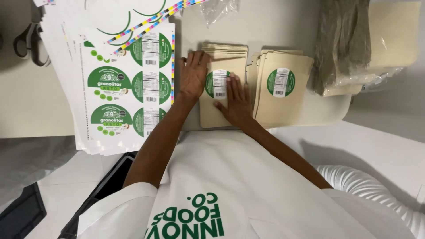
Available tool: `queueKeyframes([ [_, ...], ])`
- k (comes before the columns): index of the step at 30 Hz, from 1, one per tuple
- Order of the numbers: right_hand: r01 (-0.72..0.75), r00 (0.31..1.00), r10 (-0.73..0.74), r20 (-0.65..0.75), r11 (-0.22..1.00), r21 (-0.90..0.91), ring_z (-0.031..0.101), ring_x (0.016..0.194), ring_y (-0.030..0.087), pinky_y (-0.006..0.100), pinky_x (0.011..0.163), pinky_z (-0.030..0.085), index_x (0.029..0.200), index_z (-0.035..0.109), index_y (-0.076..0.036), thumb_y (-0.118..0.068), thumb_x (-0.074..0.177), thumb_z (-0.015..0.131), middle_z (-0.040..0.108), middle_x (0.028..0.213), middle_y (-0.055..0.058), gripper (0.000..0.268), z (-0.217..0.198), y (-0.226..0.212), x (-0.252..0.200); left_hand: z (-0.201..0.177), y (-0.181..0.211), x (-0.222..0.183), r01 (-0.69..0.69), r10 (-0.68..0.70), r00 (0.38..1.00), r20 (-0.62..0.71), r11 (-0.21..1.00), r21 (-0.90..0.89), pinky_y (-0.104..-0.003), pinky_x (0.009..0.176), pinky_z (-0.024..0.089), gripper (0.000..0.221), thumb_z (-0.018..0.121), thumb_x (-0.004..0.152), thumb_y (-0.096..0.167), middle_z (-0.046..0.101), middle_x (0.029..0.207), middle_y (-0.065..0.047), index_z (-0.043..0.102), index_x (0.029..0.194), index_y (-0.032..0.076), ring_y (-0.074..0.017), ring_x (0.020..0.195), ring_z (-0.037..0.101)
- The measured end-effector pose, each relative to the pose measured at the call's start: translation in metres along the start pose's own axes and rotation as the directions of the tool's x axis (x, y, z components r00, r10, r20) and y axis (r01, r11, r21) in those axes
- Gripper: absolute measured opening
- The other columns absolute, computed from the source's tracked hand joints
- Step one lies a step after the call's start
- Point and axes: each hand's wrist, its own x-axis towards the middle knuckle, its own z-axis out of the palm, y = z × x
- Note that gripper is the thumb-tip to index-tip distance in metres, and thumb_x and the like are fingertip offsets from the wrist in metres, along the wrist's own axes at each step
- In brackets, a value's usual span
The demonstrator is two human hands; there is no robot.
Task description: Peeling circular product labels from a sheet and applying them to the center of flat paper bags.
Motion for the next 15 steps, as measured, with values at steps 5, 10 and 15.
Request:
queueKeyframes([
  [5,0.021,0.852,0.155,-0.500,0.944,0.330,0.036,0.132,0.039,0.052,0.113,0.027,0.156,0.027,-0.002,-0.052,0.099,0.065,0.034,0.139,0.021,0.085,0.017,0.044,0.003,-0.034,-0.009,-0.001,0.128,-0.059,0.990,0.131,0.777,-0.616,-0.040,0.085,0.054,0.022,0.077,0.091,0.014,0.073,0.099,0.001,0.063,0.105,0.023,-0.0257,0.097,0.072],
  [10,0.111,0.848,0.458,-0.267,0.339,0.934,0.063,0.091,0.016,0.034,0.088,0.048,0.119,0.059,-0.015,-0.020,0.105,0.067,0.065,0.096,0.002,0.017,-0.001,0.099,-0.006,-0.076,-0.037,0.017,0.027,-0.121,0.988,-0.094,0.740,-0.672,-0.040,0.088,0.056,0.018,0.082,0.091,0.012,0.075,0.099,-0.009,0.070,0.104,0.013,-0.0290,0.094,0.074],
  [15,-0.187,0.651,0.705,-0.282,0.509,0.840,0.041,0.087,0.012,0.028,0.072,0.034,0.098,0.053,-0.015,-0.015,0.098,0.059,0.043,0.091,-0.004,0.006,-0.046,0.183,-0.029,-0.075,-0.105,0.071,0.210,-0.207,0.977,-0.046,0.974,0.086,-0.063,0.115,0.027,0.081,0.089,0.094,0.024,0.043,0.154,-0.018,0.035,0.152,0.006,-0.0361,0.145,0.037],
])
